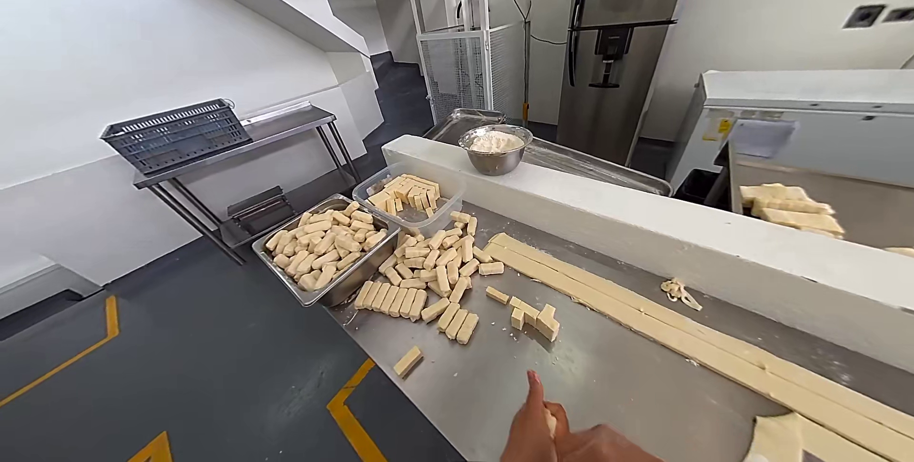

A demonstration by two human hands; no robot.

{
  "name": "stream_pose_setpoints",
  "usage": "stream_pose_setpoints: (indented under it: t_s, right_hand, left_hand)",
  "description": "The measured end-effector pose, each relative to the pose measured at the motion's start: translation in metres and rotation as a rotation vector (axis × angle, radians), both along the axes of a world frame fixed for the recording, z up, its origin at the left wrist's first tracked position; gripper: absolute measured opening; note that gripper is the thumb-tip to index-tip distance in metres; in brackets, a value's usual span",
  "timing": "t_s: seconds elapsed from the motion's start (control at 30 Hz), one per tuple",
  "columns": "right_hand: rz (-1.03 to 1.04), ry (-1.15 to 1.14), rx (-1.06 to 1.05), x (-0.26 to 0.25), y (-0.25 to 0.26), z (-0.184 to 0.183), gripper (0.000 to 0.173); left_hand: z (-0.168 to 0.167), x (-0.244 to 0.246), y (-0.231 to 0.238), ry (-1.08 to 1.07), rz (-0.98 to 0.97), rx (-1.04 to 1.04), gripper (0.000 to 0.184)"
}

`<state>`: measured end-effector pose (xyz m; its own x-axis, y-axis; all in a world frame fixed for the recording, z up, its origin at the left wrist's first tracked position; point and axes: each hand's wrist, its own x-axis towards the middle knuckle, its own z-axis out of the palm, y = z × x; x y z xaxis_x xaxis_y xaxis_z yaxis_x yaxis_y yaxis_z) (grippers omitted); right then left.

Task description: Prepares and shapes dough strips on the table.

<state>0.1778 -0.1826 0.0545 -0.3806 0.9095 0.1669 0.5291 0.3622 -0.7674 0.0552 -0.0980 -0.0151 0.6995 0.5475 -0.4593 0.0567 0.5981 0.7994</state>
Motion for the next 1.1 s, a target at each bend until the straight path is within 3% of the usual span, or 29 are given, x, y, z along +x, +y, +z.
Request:
stream_pose_setpoints:
  t_s: [0.03,0.13,0.17,0.27,0.37,0.5,0.7,0.87,1.1]
  right_hand:
    - [-0.084,-0.011,0.038,0.004,0.001,-0.003,0.015]
    - [-0.277,-0.113,0.077,0.016,0.012,-0.023,0.081]
    - [-0.310,-0.091,0.162,0.014,0.016,-0.034,0.085]
    - [-0.368,-0.034,0.467,0.007,0.025,-0.063,0.058]
    - [-0.388,0.001,0.507,0.002,0.026,-0.068,0.044]
    - [-0.327,0.092,0.260,-0.004,0.020,-0.049,0.053]
    - [-0.407,-0.007,0.432,-0.006,0.022,-0.064,0.042]
    - [-0.259,0.024,0.213,-0.002,0.016,-0.066,0.063]
    - [-0.343,0.132,0.479,-0.008,0.011,-0.087,0.042]
  left_hand:
    - [0.001,-0.002,0.008,0.008,0.031,-0.013,0.077]
    - [0.022,-0.006,0.018,-0.015,0.103,-0.136,0.079]
    - [0.030,-0.005,0.017,-0.017,0.124,-0.169,0.078]
    - [0.038,-0.004,0.011,-0.089,0.147,-0.242,0.082]
    - [0.034,-0.006,0.004,-0.218,0.120,-0.289,0.084]
    - [0.041,-0.008,0.004,-0.294,0.154,-0.333,0.086]
    - [0.028,-0.011,0.014,-0.320,0.014,-0.367,0.096]
    - [0.018,-0.015,0.007,-0.303,0.058,-0.451,0.090]
    - [0.021,-0.017,-0.001,-0.385,-0.042,-0.554,0.092]
